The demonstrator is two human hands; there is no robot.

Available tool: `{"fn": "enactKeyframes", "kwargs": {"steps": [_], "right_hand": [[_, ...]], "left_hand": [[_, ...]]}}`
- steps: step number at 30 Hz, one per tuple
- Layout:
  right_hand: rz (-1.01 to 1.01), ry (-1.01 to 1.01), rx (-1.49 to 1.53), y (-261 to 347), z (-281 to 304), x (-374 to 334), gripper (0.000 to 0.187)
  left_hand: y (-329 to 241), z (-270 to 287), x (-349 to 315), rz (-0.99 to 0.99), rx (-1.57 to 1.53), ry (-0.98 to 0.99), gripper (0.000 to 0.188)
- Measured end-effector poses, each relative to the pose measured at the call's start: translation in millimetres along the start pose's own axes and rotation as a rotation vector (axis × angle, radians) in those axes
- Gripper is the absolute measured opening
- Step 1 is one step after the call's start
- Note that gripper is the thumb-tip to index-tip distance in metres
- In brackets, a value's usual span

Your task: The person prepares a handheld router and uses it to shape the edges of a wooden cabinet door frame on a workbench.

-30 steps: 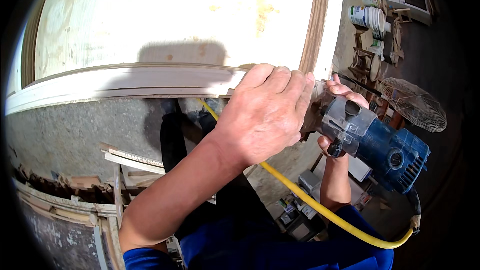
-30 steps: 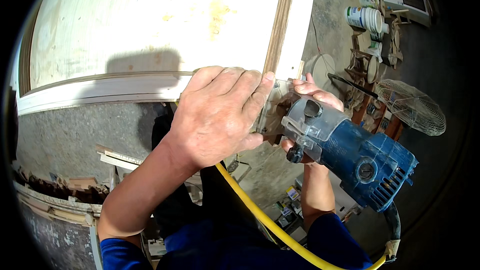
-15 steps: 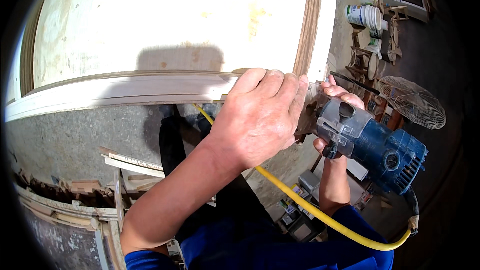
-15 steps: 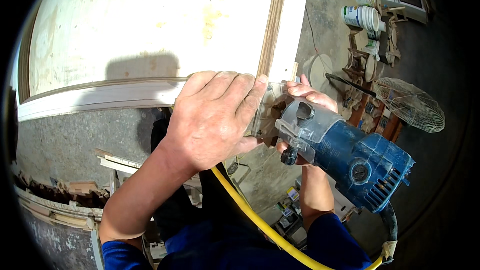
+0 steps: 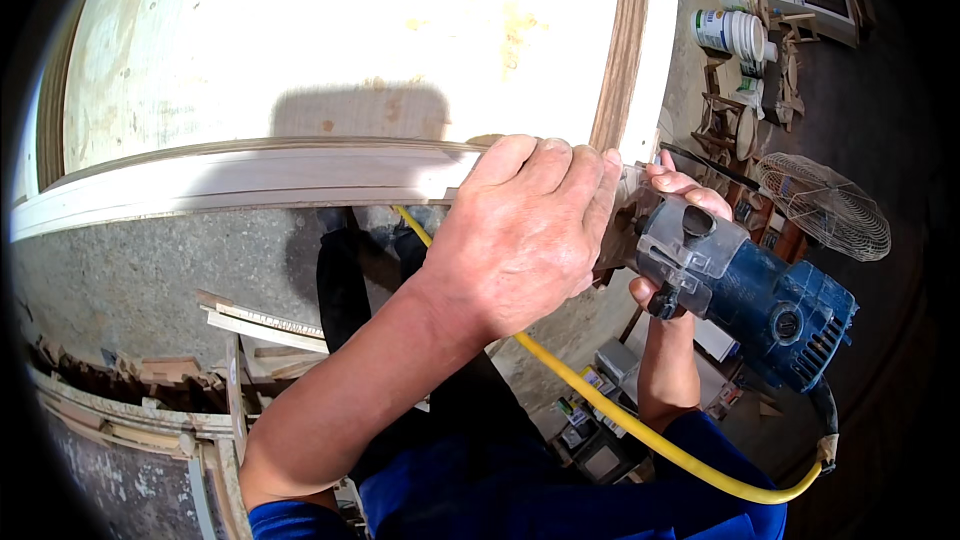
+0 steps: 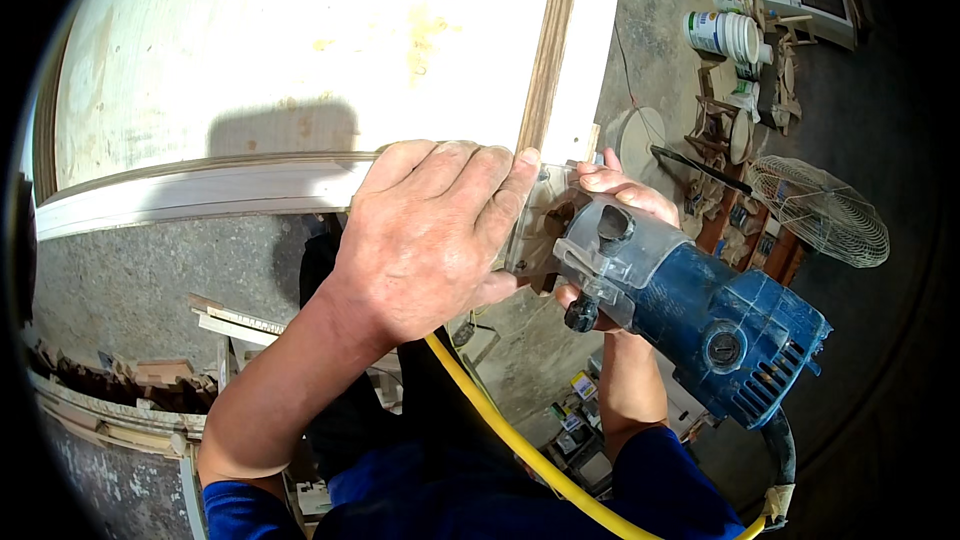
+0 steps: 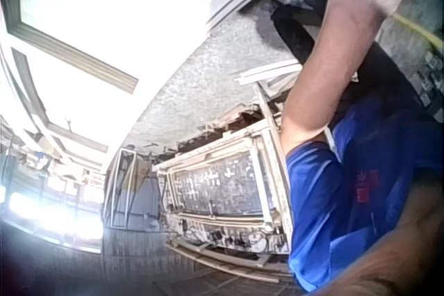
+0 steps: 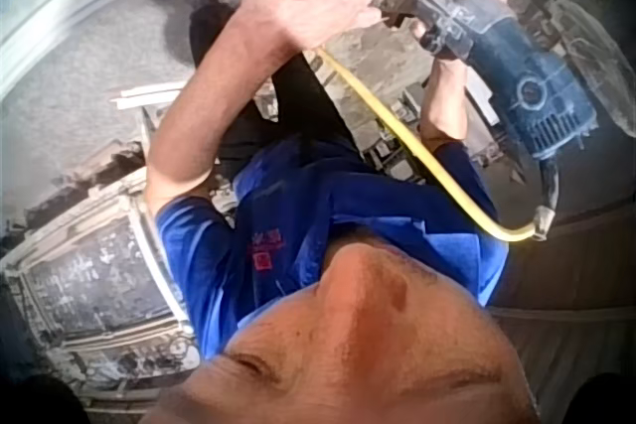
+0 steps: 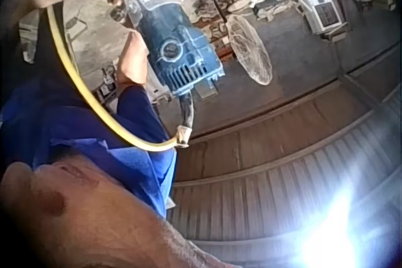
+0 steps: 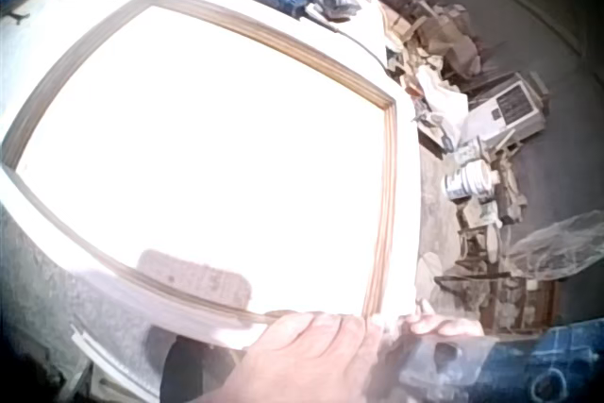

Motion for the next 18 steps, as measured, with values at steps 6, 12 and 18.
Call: {"fn": "enactKeyframes", "kwargs": {"steps": [6, 12, 18], "right_hand": [[0.004, -0.001, 0.005, -0.3, -0.2, 0.7, 0.097], [0.001, -0.009, 0.002, -0.5, -0.3, 0.4, 0.097], [0.003, 0.000, -0.011, -2.4, 2.0, 0.7, 0.097]], "left_hand": [[-0.1, -0.9, -0.8, 0.010, -0.015, 0.002, 0.086], [0.5, -1.8, -0.7, 0.001, -0.007, -0.003, 0.087], [0.4, -3.6, 0.9, -0.001, 0.026, 0.017, 0.087]]}}
Point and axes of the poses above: each hand's wrist, its own x-axis towards the middle knuckle, its own z-axis out of the back of the hand, y = z × x, the point moved 3 cm from there along x, towards the middle knuckle, and after that the axes turned 8 degrees about y, right-handed, at the moved point
